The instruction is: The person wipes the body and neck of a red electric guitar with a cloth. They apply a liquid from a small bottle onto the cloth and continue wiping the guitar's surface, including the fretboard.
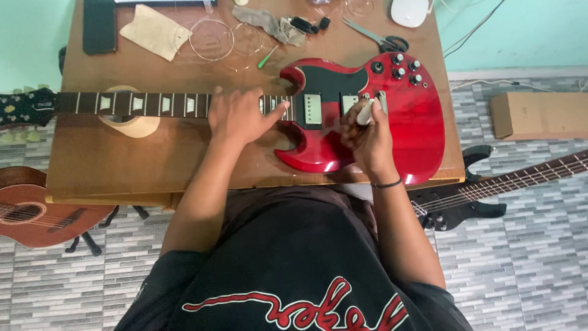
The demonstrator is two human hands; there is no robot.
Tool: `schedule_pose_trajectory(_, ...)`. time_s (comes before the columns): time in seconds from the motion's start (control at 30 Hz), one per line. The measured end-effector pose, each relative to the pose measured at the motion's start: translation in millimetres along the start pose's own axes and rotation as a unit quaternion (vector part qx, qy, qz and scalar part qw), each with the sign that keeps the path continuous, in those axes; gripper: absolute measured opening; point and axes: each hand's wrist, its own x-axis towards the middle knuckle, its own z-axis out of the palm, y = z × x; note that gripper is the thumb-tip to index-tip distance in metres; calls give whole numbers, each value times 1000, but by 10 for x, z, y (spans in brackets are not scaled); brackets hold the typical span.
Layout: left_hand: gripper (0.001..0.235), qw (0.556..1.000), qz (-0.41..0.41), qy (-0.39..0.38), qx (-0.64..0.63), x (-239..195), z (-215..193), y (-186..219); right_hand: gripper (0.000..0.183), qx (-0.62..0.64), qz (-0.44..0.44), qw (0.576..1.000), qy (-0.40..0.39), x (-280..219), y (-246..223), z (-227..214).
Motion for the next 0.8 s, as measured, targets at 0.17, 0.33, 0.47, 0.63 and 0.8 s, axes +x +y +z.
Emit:
schedule_pose_trajectory(0.17,72,1000,14,24,13,-20,8,0,53,-257,-101,953,126,71,-22,-335)
schedule_pose_trajectory(0.33,73,999,15,28,-4,-17,56,-19,63,-406,-123,886,189,26,60,-615)
schedule_pose_trajectory(0.47,69,998,23,51,-5,0,107,-54,60,-403,-141,883,195,-5,134,-735)
schedule_pose_trajectory(0.63,72,998,18,60,-2,19,142,-58,61,-426,-145,875,179,-16,78,-768)
schedule_pose_trajectory(0.8,68,998,27,64,2,26,157,-81,58,-405,-158,884,171,-36,35,-700)
